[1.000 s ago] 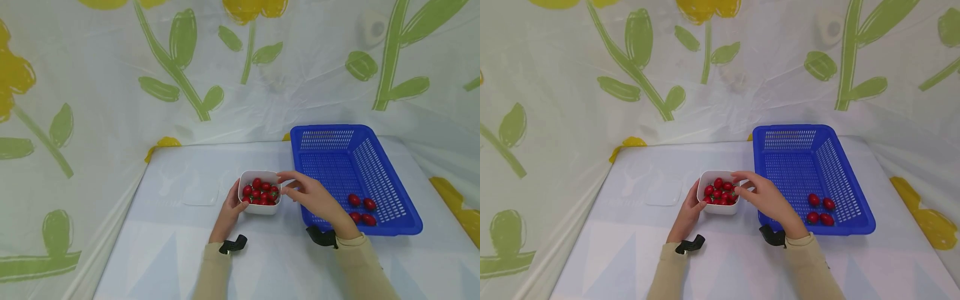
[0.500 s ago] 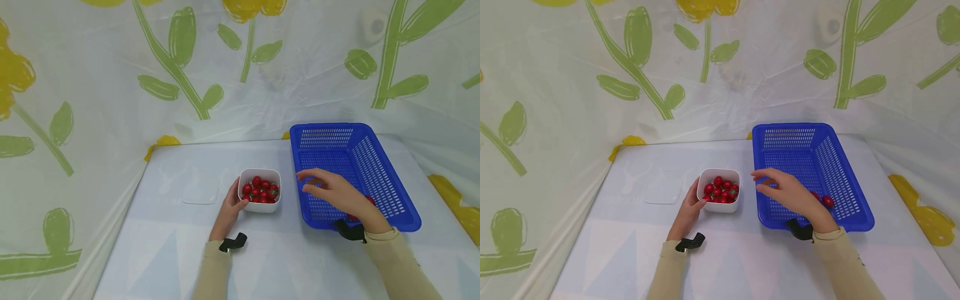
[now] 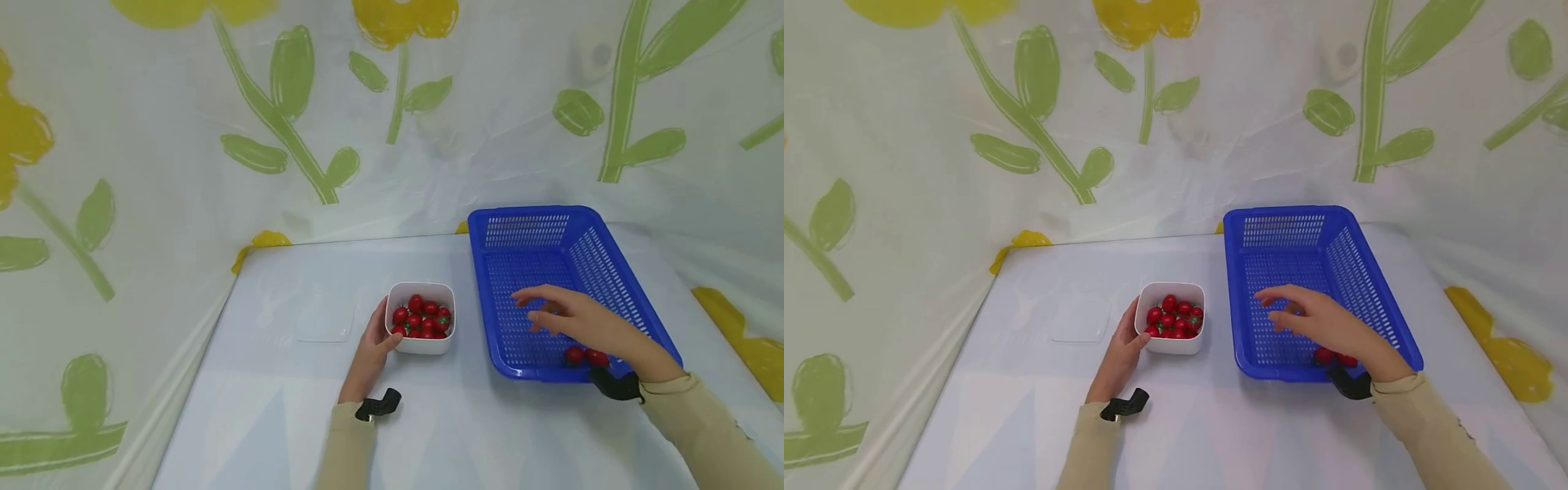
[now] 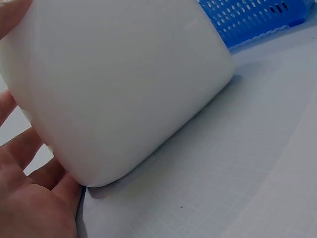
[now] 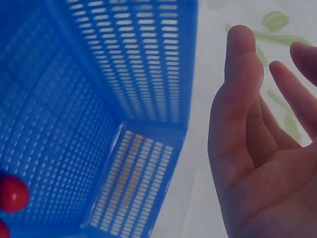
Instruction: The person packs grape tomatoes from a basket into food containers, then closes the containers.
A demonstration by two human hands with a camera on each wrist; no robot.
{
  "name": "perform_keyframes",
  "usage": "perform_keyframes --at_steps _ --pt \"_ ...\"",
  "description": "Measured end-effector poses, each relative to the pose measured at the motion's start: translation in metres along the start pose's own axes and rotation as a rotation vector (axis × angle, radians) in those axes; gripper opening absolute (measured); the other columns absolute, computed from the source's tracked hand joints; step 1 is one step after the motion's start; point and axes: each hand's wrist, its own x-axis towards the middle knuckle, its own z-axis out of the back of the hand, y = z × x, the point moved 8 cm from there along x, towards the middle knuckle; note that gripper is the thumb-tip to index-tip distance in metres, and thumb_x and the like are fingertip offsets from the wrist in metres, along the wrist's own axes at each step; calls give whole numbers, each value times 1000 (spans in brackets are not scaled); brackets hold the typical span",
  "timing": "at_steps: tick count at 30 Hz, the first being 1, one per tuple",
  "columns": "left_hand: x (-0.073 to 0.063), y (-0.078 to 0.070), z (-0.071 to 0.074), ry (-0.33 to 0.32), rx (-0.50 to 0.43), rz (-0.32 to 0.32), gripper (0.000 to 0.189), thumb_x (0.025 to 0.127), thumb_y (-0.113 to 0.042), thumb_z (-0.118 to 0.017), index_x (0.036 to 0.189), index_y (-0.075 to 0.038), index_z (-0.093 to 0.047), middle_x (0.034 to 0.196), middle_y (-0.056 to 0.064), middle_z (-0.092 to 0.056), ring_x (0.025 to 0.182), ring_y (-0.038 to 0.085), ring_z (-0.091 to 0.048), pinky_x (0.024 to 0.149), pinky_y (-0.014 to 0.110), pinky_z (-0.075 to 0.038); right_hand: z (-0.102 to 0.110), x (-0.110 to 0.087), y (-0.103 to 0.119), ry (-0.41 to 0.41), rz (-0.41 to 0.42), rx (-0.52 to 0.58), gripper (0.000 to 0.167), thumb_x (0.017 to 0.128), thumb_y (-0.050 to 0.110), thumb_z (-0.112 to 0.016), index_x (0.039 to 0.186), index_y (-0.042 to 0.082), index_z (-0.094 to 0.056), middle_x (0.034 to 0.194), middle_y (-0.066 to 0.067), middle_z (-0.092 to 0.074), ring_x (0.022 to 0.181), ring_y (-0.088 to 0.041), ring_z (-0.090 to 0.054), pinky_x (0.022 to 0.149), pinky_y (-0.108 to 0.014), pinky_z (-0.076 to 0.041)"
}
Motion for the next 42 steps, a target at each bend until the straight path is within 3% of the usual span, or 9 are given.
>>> perform_keyframes --at_steps 6,12,18,21,27,42 --pt "7 7 6 -14 5 -31 66 87 -9 -55 139 -35 -24 143 -14 -21 132 8 -15 102 32 -27 8 2 -11 63 -37 0 43 91 24 -51 132 23 -39 119 -7 -50 79 -15 -59 61 -29 -51" --pt "7 9 2 2 -13 -38 66 87 -8 -54 140 -33 -24 144 -12 -20 133 10 -14 102 33 -27 9 -4 -31 165 -92 21 57 90 25 -53 139 21 -26 128 -14 -40 79 -17 -58 60 -30 -50" --pt "8 3 -5 14 -32 -38 66 87 -6 -53 140 -31 -24 144 -11 -20 133 11 -14 102 33 -28 16 -13 -59 236 -225 63 58 90 25 -51 140 19 -22 134 -21 -32 83 -27 -58 63 -38 -51" --pt "6 0 -7 27 -33 -35 67 87 -5 -53 141 -28 -22 145 -9 -19 134 13 -13 102 34 -27 19 -17 -74 254 -297 74 59 90 27 -50 141 15 -22 134 -24 -32 83 -29 -58 67 -40 -50" --pt "3 -2 -3 19 -46 -35 67 87 -2 -52 142 -26 -21 145 -8 -19 133 13 -14 102 35 -27 23 -14 -90 280 -349 53 64 89 28 -52 140 5 -21 131 -30 -31 87 -27 -57 71 -36 -50" --pt "7 11 2 4 -51 -44 67 86 -8 -55 140 -31 -24 144 -10 -21 133 13 -15 102 33 -28 22 -11 -122 313 -450 76 63 87 29 -54 139 4 -27 128 -25 -39 91 -25 -57 76 -39 -50"
